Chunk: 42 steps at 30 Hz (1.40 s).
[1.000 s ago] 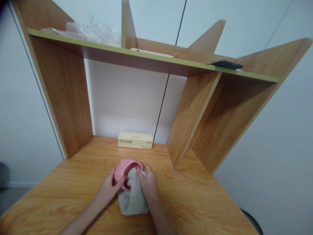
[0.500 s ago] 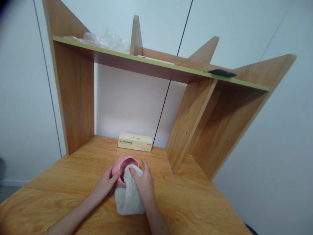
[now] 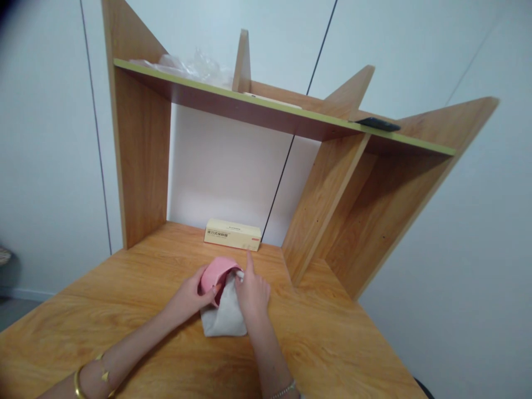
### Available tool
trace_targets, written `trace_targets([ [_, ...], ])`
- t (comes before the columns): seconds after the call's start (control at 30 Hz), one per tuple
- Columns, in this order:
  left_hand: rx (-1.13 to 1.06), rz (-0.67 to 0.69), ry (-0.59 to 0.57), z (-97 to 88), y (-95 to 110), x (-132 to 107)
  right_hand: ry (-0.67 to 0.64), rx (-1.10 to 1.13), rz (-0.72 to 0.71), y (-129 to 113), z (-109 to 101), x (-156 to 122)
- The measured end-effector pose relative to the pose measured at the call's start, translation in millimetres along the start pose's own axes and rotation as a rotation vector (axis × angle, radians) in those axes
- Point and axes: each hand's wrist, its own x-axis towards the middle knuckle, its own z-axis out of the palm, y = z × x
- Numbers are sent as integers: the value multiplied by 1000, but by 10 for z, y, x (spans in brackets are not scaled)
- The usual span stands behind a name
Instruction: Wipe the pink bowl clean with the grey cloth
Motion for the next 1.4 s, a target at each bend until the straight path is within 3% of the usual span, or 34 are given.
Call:
trace_targets([
  [0.13,18,19,-3,-16,1,-2,90,-139,-70,-66,-37,-23],
  [0.37,-127,0,11,-37,-25,30,31,348,-9,71,227,39],
  [0.53,-331,-14,-86,2,-39,6,28,464,-7,113,348,38],
  [0.63,-280,7,-74,8,-39,-5,12,488,-13,99,384,32],
  [0.87,-38,-42,11,11,-49,3,32,354,9,41,287,16],
  [1.03,19,4,5,-17,-36,22,143,0,-43,-28,133,-21],
  [1.13,57,34,-7,-74,-13,24,143,-63,-55,-46,113,-32],
  [1.2,70,36,-23,-109,-5,26,110,-6,-22,-31,139,-26],
  [1.4,26,29,-45,-103,-80,35,26,462,-77,83,286,-6],
])
